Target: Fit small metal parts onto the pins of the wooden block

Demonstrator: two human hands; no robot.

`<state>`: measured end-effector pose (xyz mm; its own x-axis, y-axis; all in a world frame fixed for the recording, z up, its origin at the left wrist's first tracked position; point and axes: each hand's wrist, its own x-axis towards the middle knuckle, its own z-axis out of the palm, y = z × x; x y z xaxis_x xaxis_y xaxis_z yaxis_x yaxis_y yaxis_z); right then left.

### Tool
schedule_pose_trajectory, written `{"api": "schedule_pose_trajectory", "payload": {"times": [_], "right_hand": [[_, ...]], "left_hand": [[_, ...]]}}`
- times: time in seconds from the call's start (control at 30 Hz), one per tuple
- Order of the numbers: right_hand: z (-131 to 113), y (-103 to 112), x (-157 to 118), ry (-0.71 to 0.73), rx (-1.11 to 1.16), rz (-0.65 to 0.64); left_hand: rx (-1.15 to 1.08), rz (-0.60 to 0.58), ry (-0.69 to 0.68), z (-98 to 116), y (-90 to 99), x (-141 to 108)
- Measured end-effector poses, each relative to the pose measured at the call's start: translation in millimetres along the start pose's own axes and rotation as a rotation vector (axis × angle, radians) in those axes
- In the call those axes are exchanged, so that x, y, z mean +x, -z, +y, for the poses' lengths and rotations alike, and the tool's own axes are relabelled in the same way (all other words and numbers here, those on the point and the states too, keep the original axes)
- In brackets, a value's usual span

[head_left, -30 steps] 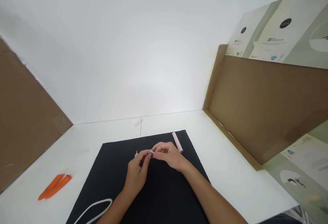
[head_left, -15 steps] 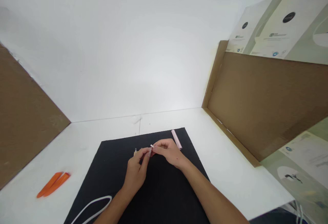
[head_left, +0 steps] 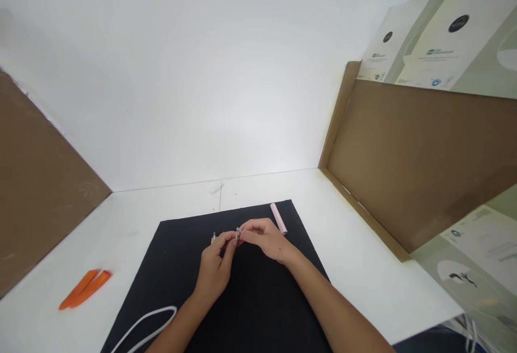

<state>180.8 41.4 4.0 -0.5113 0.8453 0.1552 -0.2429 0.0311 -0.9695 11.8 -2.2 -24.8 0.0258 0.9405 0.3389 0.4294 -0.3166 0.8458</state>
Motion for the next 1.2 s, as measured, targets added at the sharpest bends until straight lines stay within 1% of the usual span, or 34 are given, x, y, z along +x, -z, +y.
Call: {"api": "schedule_pose_trajectory", "payload": {"times": [0.07, 0.13, 0.23, 0.37, 0.43, 0.5, 0.63, 0.7, 0.8, 1.03, 1.1, 1.2], "right_hand": [[1.6, -0.5, 1.2, -0.012, 0.017, 0.035], [1.6, -0.1, 1.4, -0.016, 0.026, 0.042], [-1.3, 1.4, -0.4, -0.009, 0.019, -0.009], [-5.7, 3.2, -3.6, 0.007, -0.071, -0.106], [-6.2, 3.4, -4.0, 0.012, -0.086, -0.124], [-5.2, 3.2, -3.3, 0.007, -0.068, -0.106], [-1.3, 2.0, -0.5, -0.026, -0.011, -0.018], [-0.4, 1.4, 0.1, -0.036, 0.007, 0.002], [-1.6, 1.3, -0.8, -0.030, 0.008, -0.026], [-6.2, 5.1, -4.3, 0.013, -0.123, -0.150], [-5.5, 4.9, -4.0, 0.011, -0.119, -0.138], [-2.9, 2.4, -2.0, -0.008, -0.052, -0.064]], "left_hand": [[-0.008, 0.000, 0.000, -0.2, -0.8, 0.3], [-0.011, 0.003, 0.001, 0.4, -0.8, 0.3], [-0.008, 0.008, 0.005, 2.2, 0.2, -0.1], [0.034, 0.024, 0.003, 3.9, 1.6, -0.1], [0.044, 0.028, -0.006, 4.2, 1.7, 0.4], [0.046, 0.027, -0.015, 4.0, 1.4, 0.9], [0.031, 0.014, -0.024, 3.2, -0.1, 0.6], [0.026, 0.012, -0.023, 3.1, -0.7, 0.1], [0.026, 0.016, -0.020, 3.2, -0.5, -0.7], [0.060, 0.021, -0.013, 4.0, 2.4, -1.0], [0.067, 0.018, -0.011, 3.8, 1.9, -1.0], [0.046, 0.015, -0.012, 3.1, 0.5, -0.8]]}}
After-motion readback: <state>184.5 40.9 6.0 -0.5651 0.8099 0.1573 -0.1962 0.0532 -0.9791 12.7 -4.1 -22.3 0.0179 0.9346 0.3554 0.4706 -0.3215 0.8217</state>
